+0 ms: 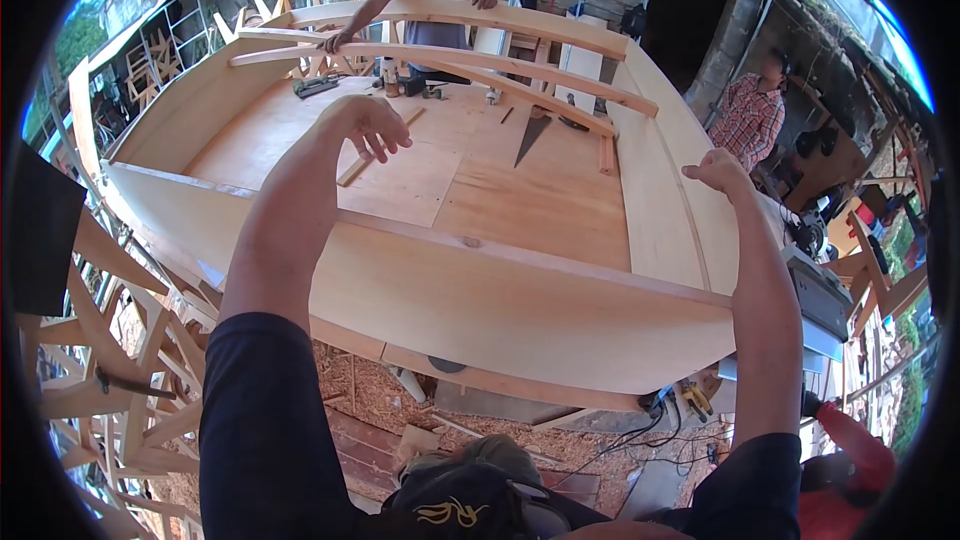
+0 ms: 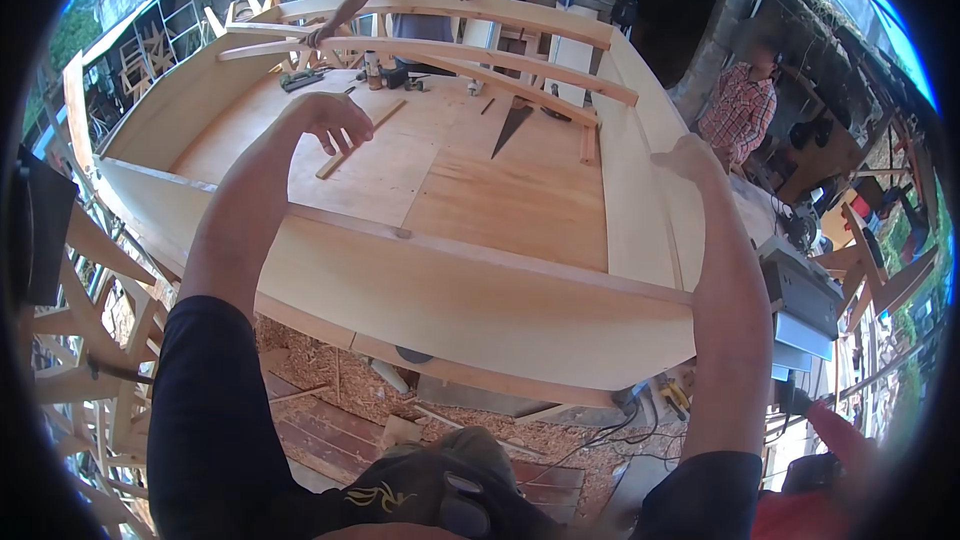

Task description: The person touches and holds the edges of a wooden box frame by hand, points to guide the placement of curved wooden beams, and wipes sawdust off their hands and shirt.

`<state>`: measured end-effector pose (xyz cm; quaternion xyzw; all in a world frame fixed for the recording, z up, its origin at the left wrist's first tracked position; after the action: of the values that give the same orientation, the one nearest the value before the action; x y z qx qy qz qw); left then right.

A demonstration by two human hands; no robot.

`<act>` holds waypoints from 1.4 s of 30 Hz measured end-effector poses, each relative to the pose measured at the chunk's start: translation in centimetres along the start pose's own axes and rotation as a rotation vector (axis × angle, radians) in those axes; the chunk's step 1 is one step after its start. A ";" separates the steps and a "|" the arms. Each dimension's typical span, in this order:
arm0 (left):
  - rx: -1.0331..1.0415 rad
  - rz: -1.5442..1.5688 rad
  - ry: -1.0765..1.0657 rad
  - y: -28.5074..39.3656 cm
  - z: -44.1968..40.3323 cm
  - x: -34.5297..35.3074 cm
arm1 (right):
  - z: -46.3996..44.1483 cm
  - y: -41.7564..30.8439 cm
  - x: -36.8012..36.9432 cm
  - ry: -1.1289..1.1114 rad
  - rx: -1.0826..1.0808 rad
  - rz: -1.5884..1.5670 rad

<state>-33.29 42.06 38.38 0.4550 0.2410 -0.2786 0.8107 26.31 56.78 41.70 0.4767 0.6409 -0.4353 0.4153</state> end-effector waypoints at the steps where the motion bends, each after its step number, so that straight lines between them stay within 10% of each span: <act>1: -0.008 -0.006 -0.010 0.0 -0.2 0.2 | 0.0 0.1 0.1 0.024 -0.019 -0.005; 23: 0.061 -0.065 0.102 0.8 1.6 -0.2 | -0.1 -0.4 -0.6 -0.109 -0.017 0.015; 30: 0.263 -0.065 0.268 2.0 1.4 -0.4 | -0.1 0.0 0.4 -0.039 -0.052 0.117; 32: 0.679 -0.228 0.333 0.2 -2.9 -3.3 | -0.2 -0.5 0.0 -0.053 -0.030 0.152; 36: 0.388 -0.165 0.696 2.5 -0.2 -2.2 | -0.2 -0.4 0.1 -0.056 -0.043 0.145; 42: 0.741 -0.294 0.757 0.5 -3.6 -4.3 | -0.4 -0.3 0.3 -0.053 -0.037 0.108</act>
<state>-36.56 46.45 39.71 0.7399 0.4625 -0.2720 0.4057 25.90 57.19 41.60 0.4911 0.6110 -0.4130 0.4637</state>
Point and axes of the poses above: each hand's wrist, its own z-axis away from the middle knuckle, its own x-axis out of the palm, y = z × x, the point moved 2 cm from there along -z, towards the middle knuckle, and after that the axes turned 5 degrees about y, right-handed, at the moved point
